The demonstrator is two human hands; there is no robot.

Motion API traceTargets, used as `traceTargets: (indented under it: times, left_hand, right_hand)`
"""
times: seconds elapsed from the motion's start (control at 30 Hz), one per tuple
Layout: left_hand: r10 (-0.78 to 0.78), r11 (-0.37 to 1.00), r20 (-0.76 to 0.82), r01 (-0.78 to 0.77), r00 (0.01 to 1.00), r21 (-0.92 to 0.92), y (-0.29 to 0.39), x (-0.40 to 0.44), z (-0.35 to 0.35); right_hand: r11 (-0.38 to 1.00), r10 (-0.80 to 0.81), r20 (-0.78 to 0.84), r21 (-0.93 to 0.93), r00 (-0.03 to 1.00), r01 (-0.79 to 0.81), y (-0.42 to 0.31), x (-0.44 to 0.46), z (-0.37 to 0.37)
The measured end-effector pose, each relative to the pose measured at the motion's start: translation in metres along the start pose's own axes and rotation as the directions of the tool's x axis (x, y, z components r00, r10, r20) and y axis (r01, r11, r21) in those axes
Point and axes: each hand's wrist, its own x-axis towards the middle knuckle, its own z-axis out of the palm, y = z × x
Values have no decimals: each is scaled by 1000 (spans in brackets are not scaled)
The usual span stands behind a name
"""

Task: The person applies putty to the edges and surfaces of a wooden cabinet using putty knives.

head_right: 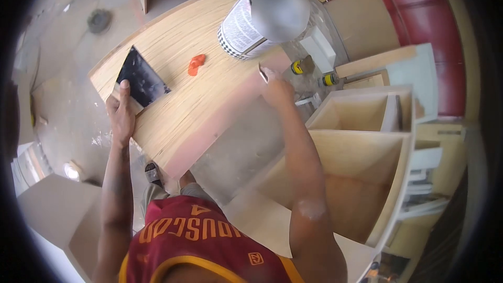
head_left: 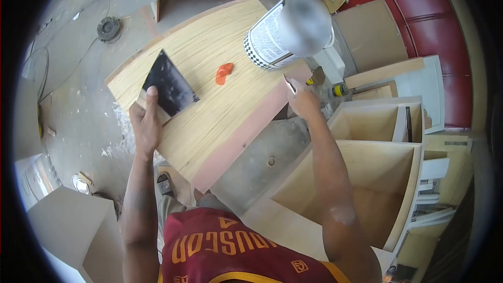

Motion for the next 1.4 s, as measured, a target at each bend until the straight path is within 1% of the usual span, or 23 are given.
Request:
traceTargets:
  times: [0.07,0.1,0.17,0.2,0.27,0.3,0.4,0.47,0.53,0.6,0.7,0.77,0.9,1.0,1.07,1.1,1.13,1.17,1.2,1.23,1.27,1.33,1.4]
  left_hand:
    - [8,1000,55,-7,998,-22,0,1,-2]
    - [19,999,37,-17,999,-44,1,1,0]
    - [52,996,18,-50,998,-74,8,-1,5]
    - [78,993,-3,-78,997,-91,10,-1,4]
    - [36,996,50,-32,998,-83,1,2,-3]
    - [36,997,58,-32,998,-72,-1,2,-4]
    - [61,992,44,-56,997,-110,6,0,-4]
    - [87,984,72,-74,994,-164,8,0,-5]
    - [65,992,101,-54,993,-114,4,2,-8]
    - [152,982,19,-149,988,-114,4,2,-6]
    - [158,985,41,-155,987,-71,-3,6,-9]
    - [173,983,59,-168,983,-80,-7,10,-9]
    - [169,982,64,-162,984,-102,-9,8,-9]
    - [151,986,87,-143,985,-86,-8,6,-12]
    - [152,986,105,-144,983,-80,-5,6,-12]
    - [147,988,110,-141,983,-62,-5,6,-13]
    - [142,989,115,-138,983,-44,-3,6,-15]
    - [147,989,121,-143,982,-46,-5,6,-16]
    - [132,990,145,-124,981,-63,-6,8,-17]
    - [118,991,168,-106,979,-78,-5,9,-19]
    - [132,990,167,-121,977,-78,2,8,-22]
    - [26,991,121,-9,992,-136,19,-3,-37]
    - [95,979,135,-68,986,-191,39,-27,-59]
  right_hand:
    - [1000,5,35,4,999,-5,-17,-15,0]
    - [1000,6,28,-2,1000,-6,-21,-22,6]
    - [993,-62,-30,100,998,65,-28,-36,23]
    - [994,-57,-36,95,998,60,-49,-51,14]
    - [999,47,61,-22,997,-45,-88,-80,-2]
    - [999,49,59,-24,997,-47,-93,-87,0]
    - [1000,4,73,22,997,-5,-104,-109,15]
    - [986,-165,-77,-4,983,165,-103,-131,32]
    - [984,-176,-69,17,982,178,-122,-152,30]
    - [981,-188,-57,42,980,191,-141,-171,31]
    - [971,-227,-40,66,973,229,-157,-196,37]
    - [949,-316,-108,-39,943,313,-167,-213,44]
    - [964,-266,-70,3,962,267,-199,-248,48]
    - [970,-232,-49,67,971,235,-222,-274,55]
    - [950,-266,-107,143,958,279,-235,-292,56]
    - [944,-247,-95,203,964,262,-246,-301,51]
    - [945,-241,-99,203,965,257,-248,-308,51]
    - [928,-231,-47,289,972,235,-250,-315,50]
    - [904,-228,2,372,974,211,-253,-321,49]
    - [835,-240,-58,497,969,237,-253,-326,42]
    - [831,-243,-72,498,967,246,-250,-327,31]
    - [806,-176,-154,544,972,232,-233,-327,0]
    - [676,-99,-117,721,988,153,-205,-324,-14]
